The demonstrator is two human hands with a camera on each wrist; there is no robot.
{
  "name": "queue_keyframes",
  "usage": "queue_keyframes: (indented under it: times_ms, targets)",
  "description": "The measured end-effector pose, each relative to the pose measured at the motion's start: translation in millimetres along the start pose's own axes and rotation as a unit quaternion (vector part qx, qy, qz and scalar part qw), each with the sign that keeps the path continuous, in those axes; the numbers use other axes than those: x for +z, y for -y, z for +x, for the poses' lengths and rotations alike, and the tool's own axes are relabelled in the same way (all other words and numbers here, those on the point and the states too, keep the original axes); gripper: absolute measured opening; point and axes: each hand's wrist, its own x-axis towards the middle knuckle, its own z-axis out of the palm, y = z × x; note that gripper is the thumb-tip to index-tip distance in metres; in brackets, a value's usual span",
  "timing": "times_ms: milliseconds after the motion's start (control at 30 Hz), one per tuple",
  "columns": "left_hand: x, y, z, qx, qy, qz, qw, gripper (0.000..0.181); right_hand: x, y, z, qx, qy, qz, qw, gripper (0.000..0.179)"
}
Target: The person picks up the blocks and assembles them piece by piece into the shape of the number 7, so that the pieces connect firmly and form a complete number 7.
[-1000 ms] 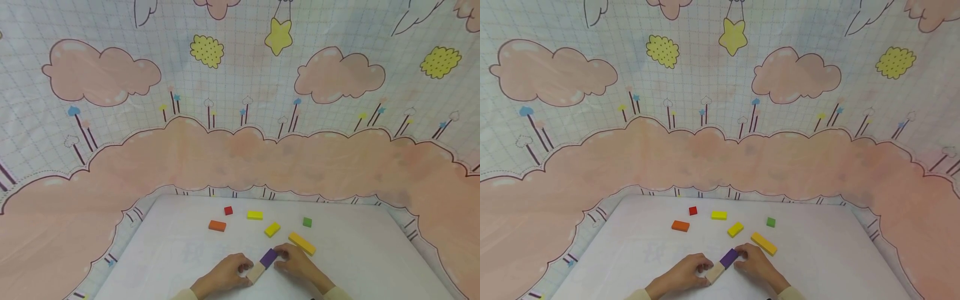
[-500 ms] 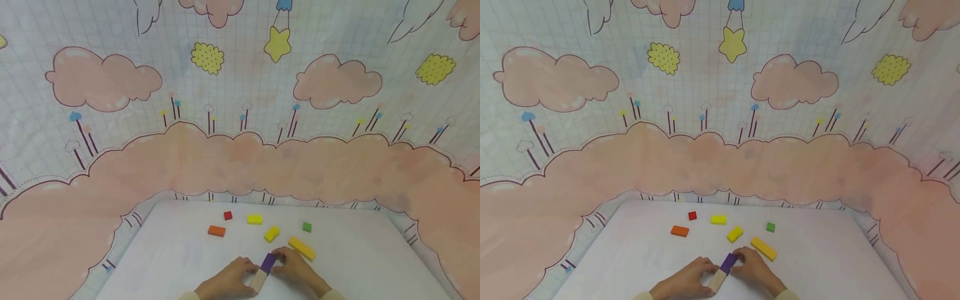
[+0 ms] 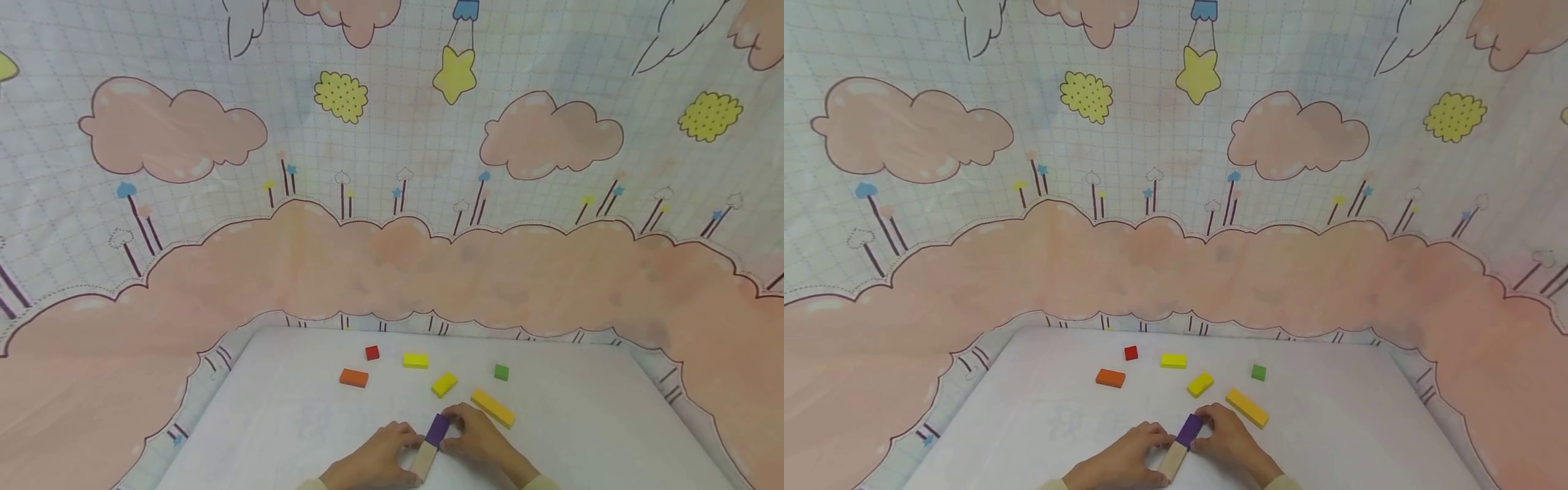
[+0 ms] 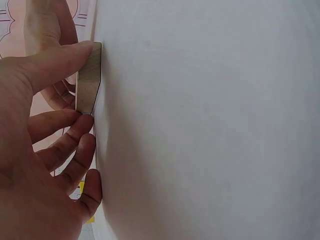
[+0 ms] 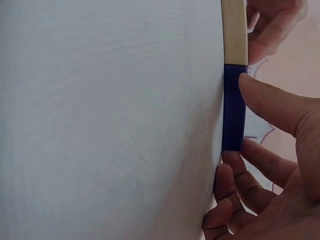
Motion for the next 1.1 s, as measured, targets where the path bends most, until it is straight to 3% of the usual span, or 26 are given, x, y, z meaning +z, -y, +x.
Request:
queue_keyframes:
  times_ms: [200,433,733,967,1100]
  targets:
    - [1.5,-3.8,-1.0,-0.007,-0.012,0.000,0.9999,0.055,-0.2,-1.2,0.1,-0.012,0.001,0.008,0.9999,0.049]
    - [4.9,-3.8,-0.2,-0.037,0.000,-0.021,0.9991,0.051,3.8,-4.1,0.3,-0.008,0.001,0.012,0.9999,0.049]
    - [4.2,-3.8,0.3,-0.038,-0.005,-0.032,0.9988,0.049,1.7,-8.0,1.3,-0.026,0.001,0.008,0.9996,0.053]
    - [4.0,-7.8,0.3,-0.053,-0.010,-0.034,0.9980,0.046,1.5,-7.9,2.3,-0.002,0.009,0.016,0.9998,0.057]
    - [4.6,-8.9,0.9,-0.051,-0.014,-0.024,0.9983,0.048,2.1,-9.2,2.4,-0.012,0.012,0.021,0.9996,0.053]
